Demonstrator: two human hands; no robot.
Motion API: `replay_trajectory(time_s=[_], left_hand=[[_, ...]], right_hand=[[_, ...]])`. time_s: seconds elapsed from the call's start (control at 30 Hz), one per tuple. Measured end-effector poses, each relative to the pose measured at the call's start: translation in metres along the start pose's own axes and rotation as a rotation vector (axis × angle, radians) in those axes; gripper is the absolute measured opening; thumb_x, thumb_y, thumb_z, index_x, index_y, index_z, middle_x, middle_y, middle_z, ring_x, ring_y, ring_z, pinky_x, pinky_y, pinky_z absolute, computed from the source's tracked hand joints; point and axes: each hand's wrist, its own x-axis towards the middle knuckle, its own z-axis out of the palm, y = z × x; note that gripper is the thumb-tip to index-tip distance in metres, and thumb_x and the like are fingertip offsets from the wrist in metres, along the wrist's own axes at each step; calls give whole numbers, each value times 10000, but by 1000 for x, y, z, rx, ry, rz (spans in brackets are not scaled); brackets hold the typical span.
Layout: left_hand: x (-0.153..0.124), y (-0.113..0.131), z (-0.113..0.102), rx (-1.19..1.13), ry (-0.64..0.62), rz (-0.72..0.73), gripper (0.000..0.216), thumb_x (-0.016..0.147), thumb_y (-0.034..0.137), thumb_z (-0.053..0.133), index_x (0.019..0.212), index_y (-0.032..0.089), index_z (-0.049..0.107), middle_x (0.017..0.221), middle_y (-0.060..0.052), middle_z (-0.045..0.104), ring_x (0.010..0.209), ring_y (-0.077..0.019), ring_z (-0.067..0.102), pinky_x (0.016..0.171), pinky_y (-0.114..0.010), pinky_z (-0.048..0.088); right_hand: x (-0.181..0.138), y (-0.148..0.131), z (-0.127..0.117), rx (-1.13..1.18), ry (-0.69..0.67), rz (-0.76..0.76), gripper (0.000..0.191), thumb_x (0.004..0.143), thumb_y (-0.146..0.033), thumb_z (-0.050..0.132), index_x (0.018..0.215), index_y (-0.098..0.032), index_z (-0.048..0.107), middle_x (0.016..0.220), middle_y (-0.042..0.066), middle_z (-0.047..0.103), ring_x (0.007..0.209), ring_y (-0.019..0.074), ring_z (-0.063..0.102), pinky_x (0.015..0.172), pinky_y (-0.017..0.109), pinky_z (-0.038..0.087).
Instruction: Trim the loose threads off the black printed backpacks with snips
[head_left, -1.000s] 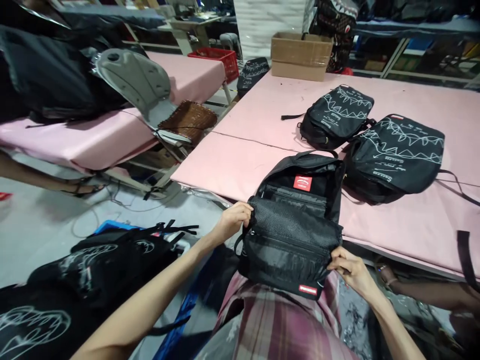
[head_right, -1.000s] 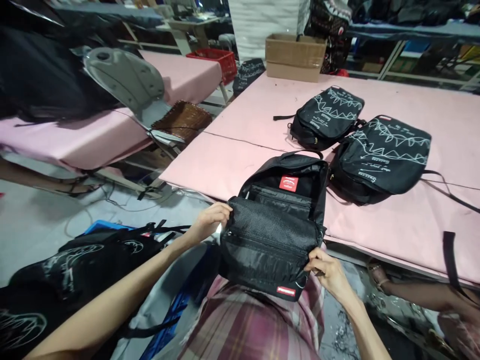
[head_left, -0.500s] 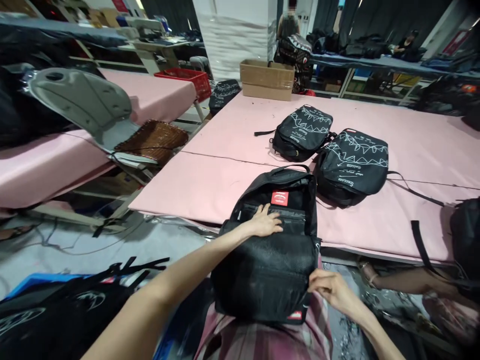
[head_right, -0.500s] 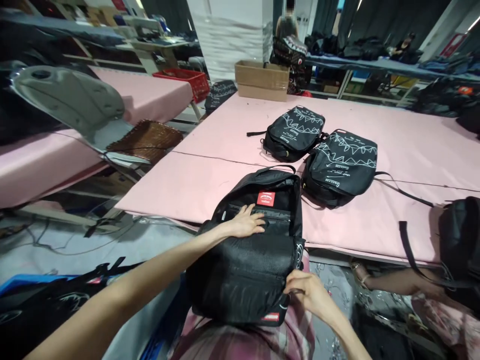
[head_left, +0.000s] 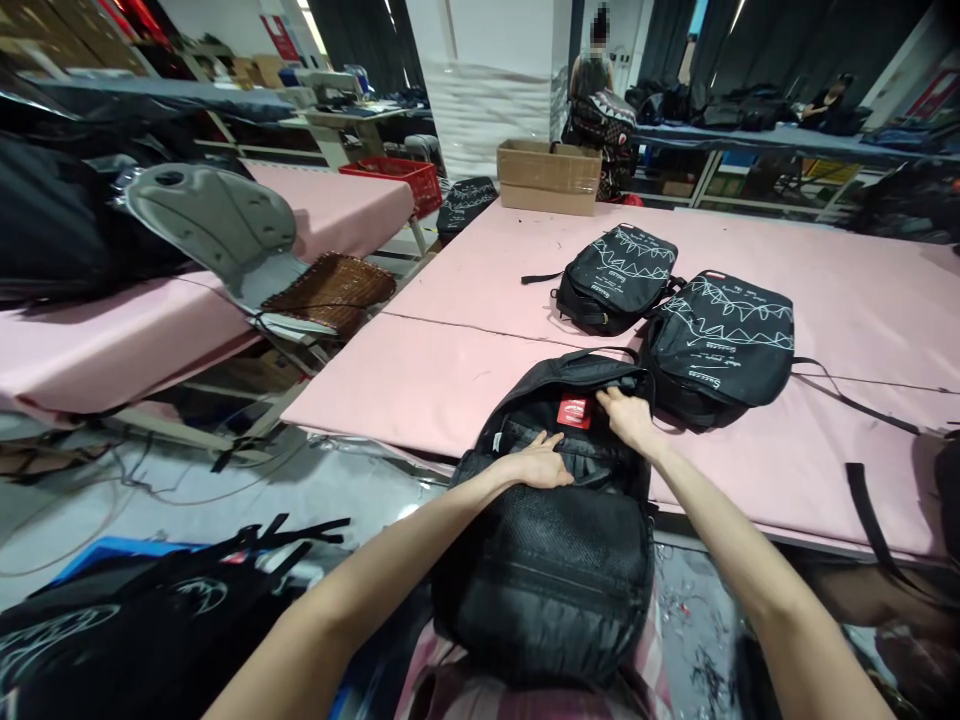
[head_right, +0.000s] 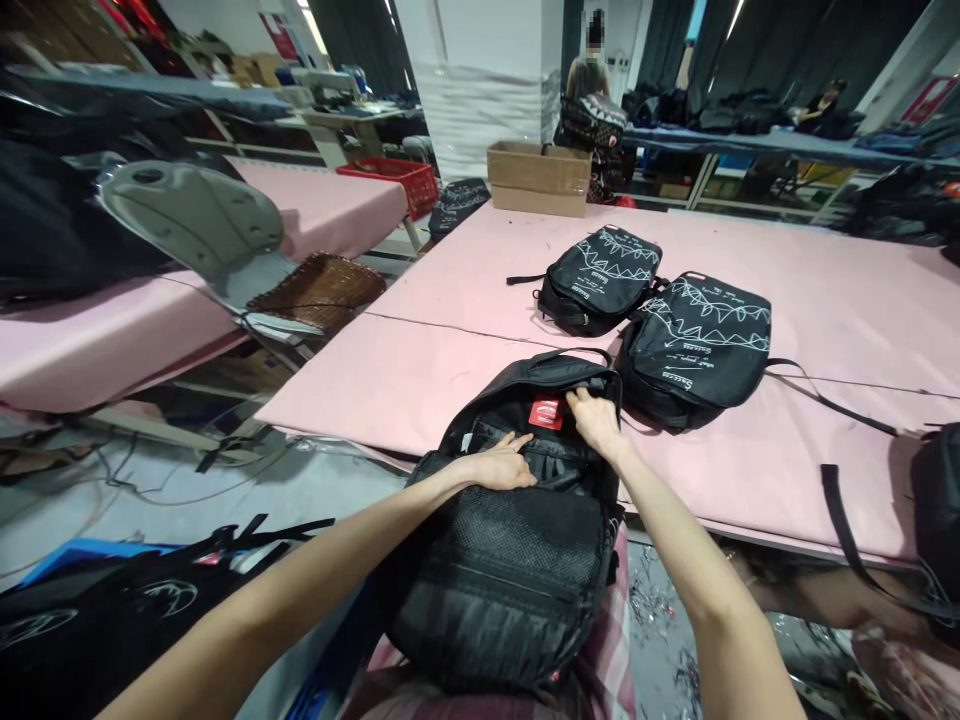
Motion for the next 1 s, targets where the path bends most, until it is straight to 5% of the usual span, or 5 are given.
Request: replay_trajectory(time_s=[0.23,0.5,0.7,0.9,1.0], left_hand=[[4,-7,2,-40,12,-39,303,840,336,425,811,245,712,1046,-18,685,1372,-288,78,1055,-560,10],[3,-8,0,-98,119,-27,248,833,297,461,820,266,706,1090,-3,667,1372,-301,78,1044,-590,-6],[-41,20,-82,-471,243,171,192,662,210,679,843,265,713,1057,-17,671,1107,-254,540,1000,-366,344],[-91,76,-142,-336,1160,217,189,762,258,602,931,210,670,925,13,658,975,-193,560,959,-377,375],[-54,98,-99,-126,811,448,151,805,257,548,874,251,682,866,-1,676,922,-192,583,911,-359,410]], right_hand=[[18,17,-29,181,70,-14,427,827,-198,460,1251,-214,509,1232,58,581,1104,226,541,900,333,413],[-125,69,34,867,244,435,459,707,-516,588,946,-131,662,870,91,701,622,169,591,594,298,473],[-164,66,77,944,221,450,372,649,-488,627,807,-154,666,790,43,678,769,198,599,735,320,464],[-160,53,82,1033,369,542,237,655,-392,616,679,-159,585,608,3,575,577,150,518,585,282,433],[-161,29,73,1063,419,531,187,668,-359,606,669,-175,569,623,-5,555,599,145,505,596,271,422]])
